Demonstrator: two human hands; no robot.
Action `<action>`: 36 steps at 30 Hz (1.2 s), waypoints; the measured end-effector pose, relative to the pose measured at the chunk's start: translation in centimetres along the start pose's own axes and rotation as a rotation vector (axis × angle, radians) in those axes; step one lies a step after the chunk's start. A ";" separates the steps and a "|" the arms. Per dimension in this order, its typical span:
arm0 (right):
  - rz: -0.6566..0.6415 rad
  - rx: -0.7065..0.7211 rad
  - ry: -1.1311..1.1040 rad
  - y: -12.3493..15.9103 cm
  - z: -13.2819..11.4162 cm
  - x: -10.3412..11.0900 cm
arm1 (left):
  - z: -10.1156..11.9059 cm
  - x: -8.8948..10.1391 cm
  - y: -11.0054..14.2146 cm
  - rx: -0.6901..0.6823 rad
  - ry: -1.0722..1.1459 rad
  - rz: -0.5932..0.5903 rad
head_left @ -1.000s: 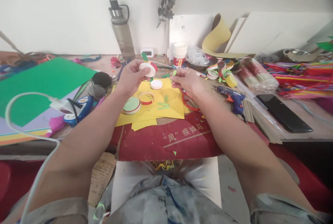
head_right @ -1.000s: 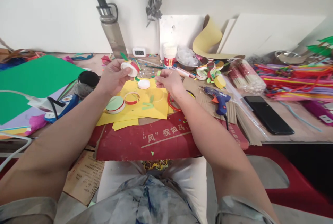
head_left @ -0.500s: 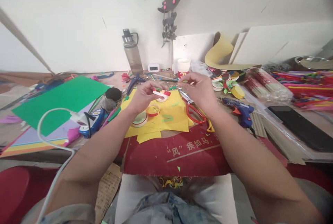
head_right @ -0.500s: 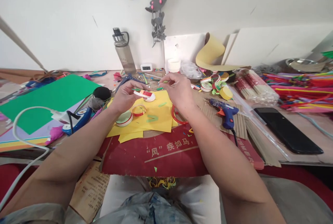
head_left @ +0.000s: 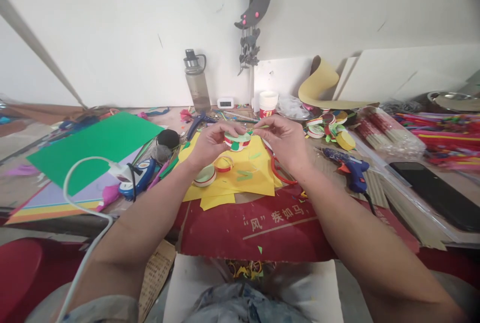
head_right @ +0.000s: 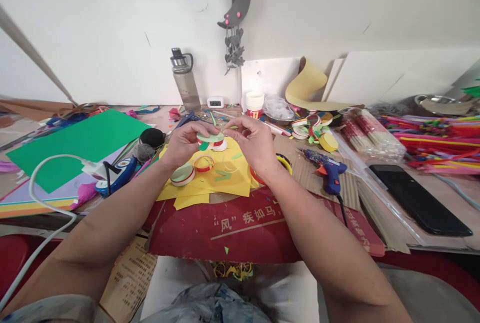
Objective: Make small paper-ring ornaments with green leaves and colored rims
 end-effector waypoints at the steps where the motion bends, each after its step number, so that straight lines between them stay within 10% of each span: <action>1: 0.008 -0.008 0.011 0.0 0.2 0.1 | 0.1 0.0 0.0 -0.008 0.005 0.000; 13: 0.085 0.016 0.039 0.4 1.4 -0.2 | -3.0 -2.1 0.5 0.480 0.234 -0.132; 18: 0.060 -0.056 -0.006 0.6 2.6 -0.5 | -3.9 -2.2 0.5 0.485 0.202 -0.152; 26: 0.252 -0.084 0.000 0.0 4.1 2.2 | -3.7 2.8 -0.6 0.260 0.209 0.271; 36: 0.111 -0.027 -0.060 0.9 0.7 -0.7 | -0.8 0.3 -0.1 0.131 0.045 0.102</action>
Point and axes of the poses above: each hand's wrist, its own y-axis away from the middle knuckle, its own x-axis out of the back of the hand, z = x × y, the point moved 7 cm from there along -y, towards the middle knuckle, and after that the axes turned 12 degrees about x, right-handed, at the moved point
